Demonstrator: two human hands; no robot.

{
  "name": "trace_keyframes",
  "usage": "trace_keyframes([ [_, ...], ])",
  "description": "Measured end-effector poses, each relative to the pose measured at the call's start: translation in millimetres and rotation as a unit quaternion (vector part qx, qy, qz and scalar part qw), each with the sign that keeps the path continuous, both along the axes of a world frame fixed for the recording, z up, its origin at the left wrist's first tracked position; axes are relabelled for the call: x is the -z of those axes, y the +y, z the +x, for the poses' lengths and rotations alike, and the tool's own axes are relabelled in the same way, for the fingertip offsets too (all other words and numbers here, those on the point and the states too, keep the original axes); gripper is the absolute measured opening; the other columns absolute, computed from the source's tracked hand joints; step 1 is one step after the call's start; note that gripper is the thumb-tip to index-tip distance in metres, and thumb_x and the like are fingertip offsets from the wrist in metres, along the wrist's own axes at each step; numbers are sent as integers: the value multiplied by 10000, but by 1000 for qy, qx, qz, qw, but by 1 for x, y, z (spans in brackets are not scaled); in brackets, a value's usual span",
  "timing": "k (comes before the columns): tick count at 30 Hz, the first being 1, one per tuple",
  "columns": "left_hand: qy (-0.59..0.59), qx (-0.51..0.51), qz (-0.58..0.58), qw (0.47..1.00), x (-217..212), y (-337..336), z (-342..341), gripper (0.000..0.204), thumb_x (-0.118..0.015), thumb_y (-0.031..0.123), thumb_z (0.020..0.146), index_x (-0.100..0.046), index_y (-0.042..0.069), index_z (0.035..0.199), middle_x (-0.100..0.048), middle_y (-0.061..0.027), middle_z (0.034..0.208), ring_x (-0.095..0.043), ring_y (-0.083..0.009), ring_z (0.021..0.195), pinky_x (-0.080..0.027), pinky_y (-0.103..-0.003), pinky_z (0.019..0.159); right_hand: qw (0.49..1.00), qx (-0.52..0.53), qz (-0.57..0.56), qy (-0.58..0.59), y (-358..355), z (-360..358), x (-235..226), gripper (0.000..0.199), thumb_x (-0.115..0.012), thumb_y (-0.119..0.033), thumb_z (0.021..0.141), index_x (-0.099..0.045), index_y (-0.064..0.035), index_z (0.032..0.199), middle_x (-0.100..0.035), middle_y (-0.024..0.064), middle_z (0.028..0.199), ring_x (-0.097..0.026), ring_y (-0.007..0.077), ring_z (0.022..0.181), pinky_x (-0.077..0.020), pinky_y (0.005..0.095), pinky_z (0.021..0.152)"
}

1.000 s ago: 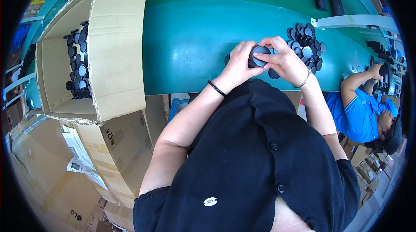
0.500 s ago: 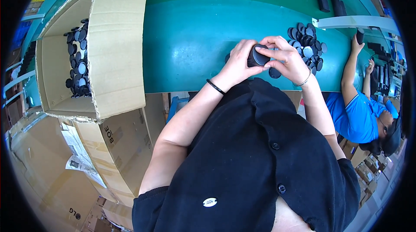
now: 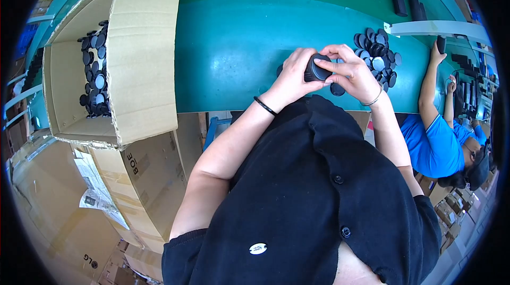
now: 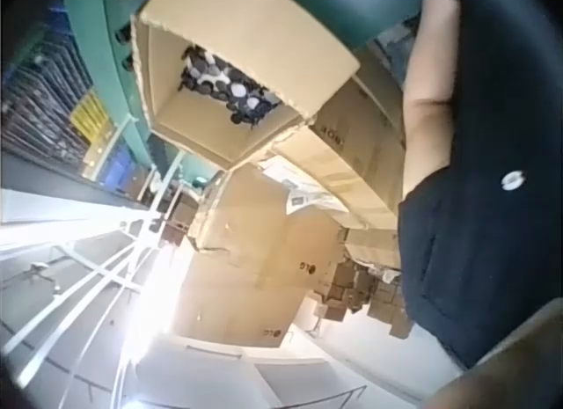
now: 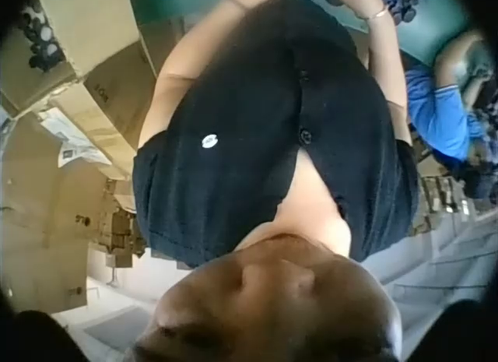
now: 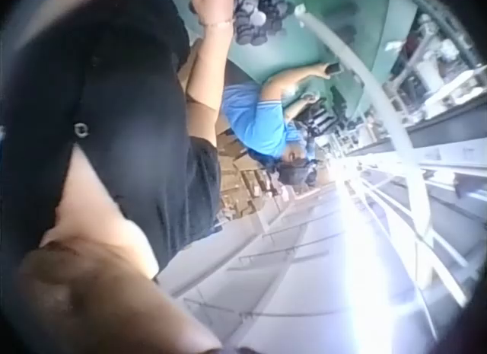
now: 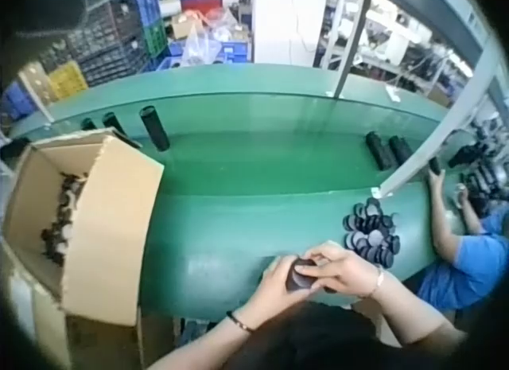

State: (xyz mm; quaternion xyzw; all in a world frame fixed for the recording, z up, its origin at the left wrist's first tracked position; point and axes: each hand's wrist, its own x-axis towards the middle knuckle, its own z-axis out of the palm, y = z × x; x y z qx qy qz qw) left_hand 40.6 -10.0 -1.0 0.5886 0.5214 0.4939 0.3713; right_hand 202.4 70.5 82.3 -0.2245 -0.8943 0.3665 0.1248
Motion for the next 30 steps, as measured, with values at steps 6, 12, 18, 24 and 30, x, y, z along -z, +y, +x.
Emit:
trace_keyframes([
  [6, -1, -5, -10, 1000, -1, -1, 2, 593, -793, 225, 609, -494, 51, 1090, -540, -151, 1051, -538, -347, 989, -436, -446, 833, 999, -20, 42, -28, 1, -3, -5, 520, -717, 59, 628, -667, -116, 1116, -528, 111, 1147, -533, 267, 1051, -513, 333, 841],
  [12, -1, 2, -11, 1000, -3, -1, 1, 599, -782, 241, 625, -485, 44, 1107, -532, -155, 1063, -524, -345, 1010, -422, -443, 852, 997, -25, 60, -28, 1, -3, -2, 528, -716, 64, 630, -670, -139, 1115, -527, 106, 1138, -534, 268, 1026, -515, 337, 811],
  [18, -7, 35, 29, 999, 1, -5, -5, 614, -750, 360, 692, -469, 43, 1137, -515, -164, 1078, -505, -343, 1033, -397, -447, 877, 993, -62, 98, -35, 2, -4, -6, 525, -707, 59, 632, -662, -125, 1122, -528, 106, 1140, -534, 276, 1027, -501, 344, 821],
  [24, -34, 19, 3, 999, 5, -4, -3, 601, -666, 469, 783, -456, 42, 1151, -505, -168, 1085, -494, -341, 1044, -382, -449, 888, 1000, -17, 12, -4, 1, -6, -6, 520, -693, 51, 613, -649, -68, 1117, -552, 110, 1129, -534, 267, 1040, -485, 346, 847],
  [30, -17, 21, 9, 1000, 6, -4, -1, 557, -629, 455, 823, -453, 43, 1154, -503, -171, 1089, -494, -341, 1041, -383, -453, 882, 1000, -24, 4, -8, 3, -5, -10, 523, -686, 63, 609, -640, -43, 1119, -565, 117, 1119, -535, 265, 1050, -483, 350, 856],
])
